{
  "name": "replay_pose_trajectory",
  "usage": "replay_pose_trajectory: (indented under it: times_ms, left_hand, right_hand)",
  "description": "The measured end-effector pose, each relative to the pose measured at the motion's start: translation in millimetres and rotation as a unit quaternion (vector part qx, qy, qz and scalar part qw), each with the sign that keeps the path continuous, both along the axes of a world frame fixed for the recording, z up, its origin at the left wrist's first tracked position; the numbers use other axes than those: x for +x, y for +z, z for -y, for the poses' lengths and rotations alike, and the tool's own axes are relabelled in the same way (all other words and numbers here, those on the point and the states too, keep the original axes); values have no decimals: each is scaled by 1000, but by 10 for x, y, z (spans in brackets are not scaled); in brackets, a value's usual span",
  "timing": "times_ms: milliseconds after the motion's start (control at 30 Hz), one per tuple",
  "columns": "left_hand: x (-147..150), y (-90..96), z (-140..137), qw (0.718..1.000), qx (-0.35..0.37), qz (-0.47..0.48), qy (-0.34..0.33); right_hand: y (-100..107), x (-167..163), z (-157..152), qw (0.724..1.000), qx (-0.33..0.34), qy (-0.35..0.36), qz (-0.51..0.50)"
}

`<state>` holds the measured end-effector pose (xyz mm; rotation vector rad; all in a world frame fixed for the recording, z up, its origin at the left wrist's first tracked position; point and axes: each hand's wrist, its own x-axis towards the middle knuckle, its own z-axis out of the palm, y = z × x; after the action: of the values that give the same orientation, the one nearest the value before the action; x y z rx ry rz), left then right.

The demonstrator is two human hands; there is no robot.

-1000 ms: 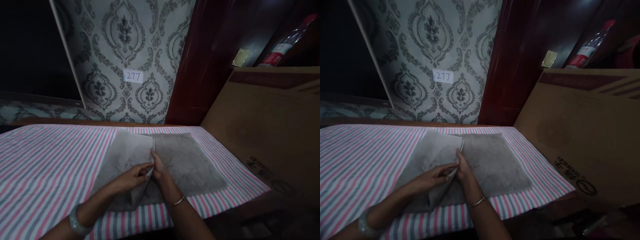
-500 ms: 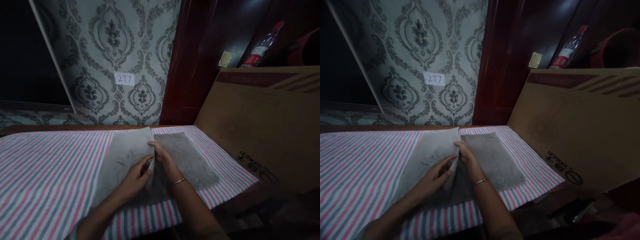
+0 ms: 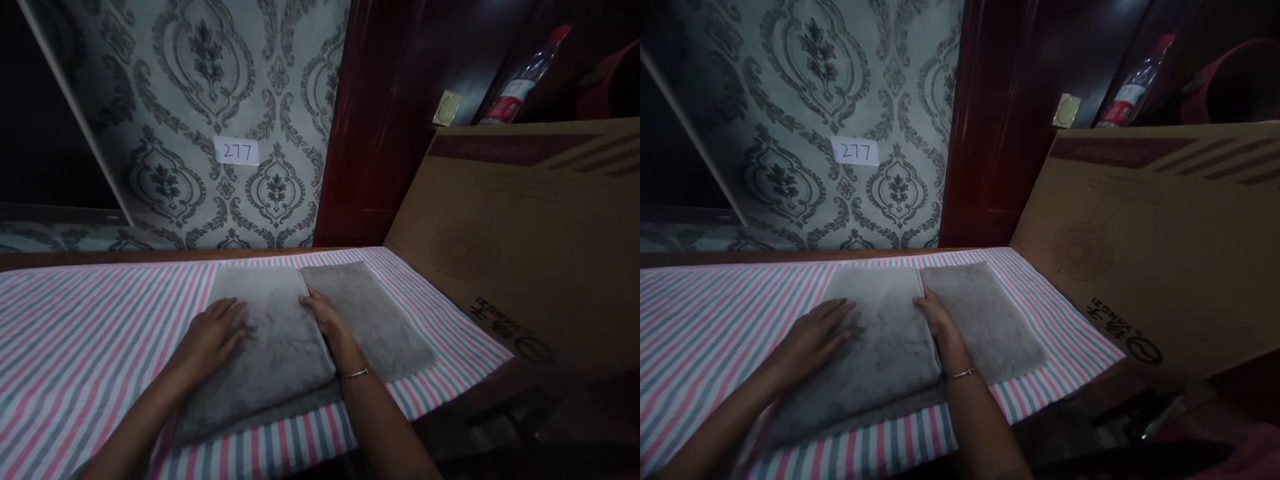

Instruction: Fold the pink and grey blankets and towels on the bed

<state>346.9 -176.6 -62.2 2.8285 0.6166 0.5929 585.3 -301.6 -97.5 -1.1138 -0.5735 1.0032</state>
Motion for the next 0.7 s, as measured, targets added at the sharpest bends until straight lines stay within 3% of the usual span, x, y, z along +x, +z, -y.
replay_pose_trajectory:
  times_ms: [100, 233, 433, 700]
  left_hand:
    - [-85, -211, -103, 996, 38, -73, 24]
    - [-120, -408, -20, 993, 49, -103, 26]
    - [-159, -448, -35, 998, 51, -48, -3]
    - [-232, -507, -165, 998, -5, 61, 2]
  right_hand:
    - [-9, 27, 17, 998, -23, -12, 64]
    - [-12, 64, 65, 981, -36, -34, 189]
    - [-14, 100, 72, 951, -60, -61, 296]
    - [7, 90, 115, 876, -168, -112, 438]
